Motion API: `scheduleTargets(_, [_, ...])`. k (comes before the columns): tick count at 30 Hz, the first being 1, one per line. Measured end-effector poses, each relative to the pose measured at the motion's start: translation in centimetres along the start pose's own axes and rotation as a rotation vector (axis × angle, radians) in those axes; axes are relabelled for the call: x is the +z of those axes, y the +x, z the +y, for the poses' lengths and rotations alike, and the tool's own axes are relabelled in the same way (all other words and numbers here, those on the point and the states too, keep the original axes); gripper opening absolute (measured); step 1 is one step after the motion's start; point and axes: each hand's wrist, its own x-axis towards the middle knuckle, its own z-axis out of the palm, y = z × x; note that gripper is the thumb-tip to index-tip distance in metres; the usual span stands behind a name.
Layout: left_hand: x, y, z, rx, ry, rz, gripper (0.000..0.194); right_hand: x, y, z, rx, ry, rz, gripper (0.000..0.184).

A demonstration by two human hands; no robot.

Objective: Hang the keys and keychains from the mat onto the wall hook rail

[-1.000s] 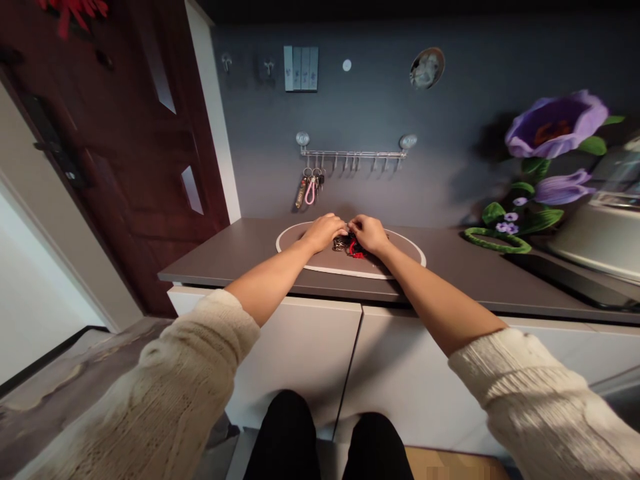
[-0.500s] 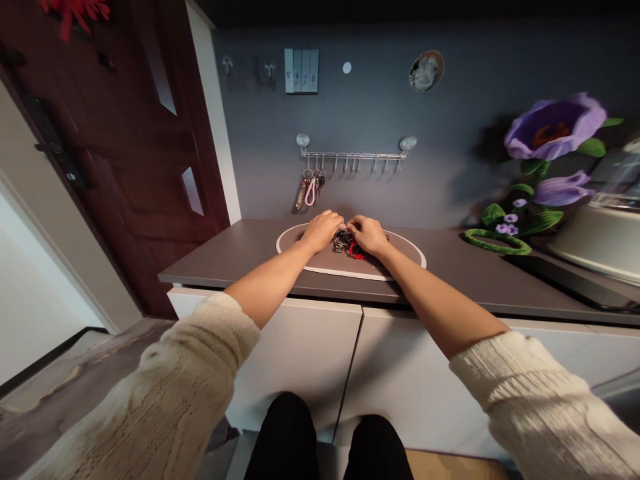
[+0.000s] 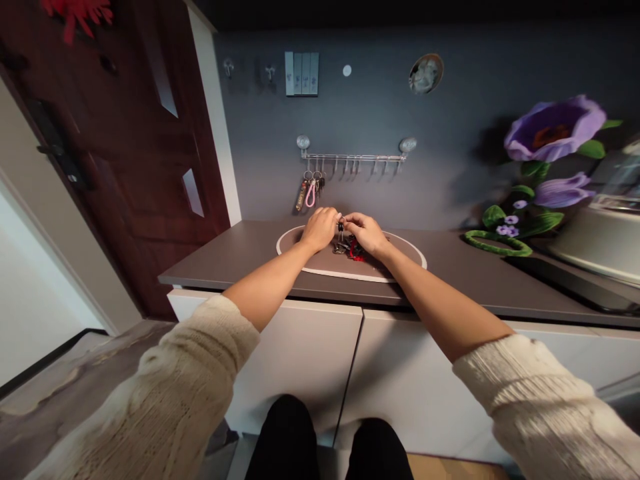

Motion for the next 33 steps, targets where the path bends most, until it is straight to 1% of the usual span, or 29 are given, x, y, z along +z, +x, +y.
scheduleTargets(3, [-0.08, -0.01, 0.11, -0.011, -0.007, 0.013, 0.034, 0.06, 0.2, 0.37, -0.019, 0.077, 0.009, 0.023])
scheduleTargets(8, [0.05, 0.01, 0.01, 0.005, -0.004, 0.015, 0.036, 0.19, 0.39, 0.68, 0.001, 0.127, 0.053, 0.026])
scheduleTargets(15, [-0.06, -0.03, 0.07, 0.011, 0.014, 0.037, 0.037, 0.24, 0.3, 0.43, 0.045, 0.249, 0.056, 0.033])
scheduleTargets(19, [-0.14, -0.11, 0.1, 0.015, 0.008, 0.051, 0.035, 0.2, 0.17, 0.32, 0.049, 0.298, 0.063, 0.033])
scheduleTargets(28, [0.08, -0.18, -0.15, 0.007, 0.016, 0.083, 0.031, 0.28, 0.56, 0.73, 0.04, 0.324, 0.103, 0.032])
scheduleTargets(33, [0.14, -0.19, -0.53, -0.07, 0.009, 0.108, 0.031, 0.07, 0.88, 0.95, 0.046, 0.295, 0.136, 0.029])
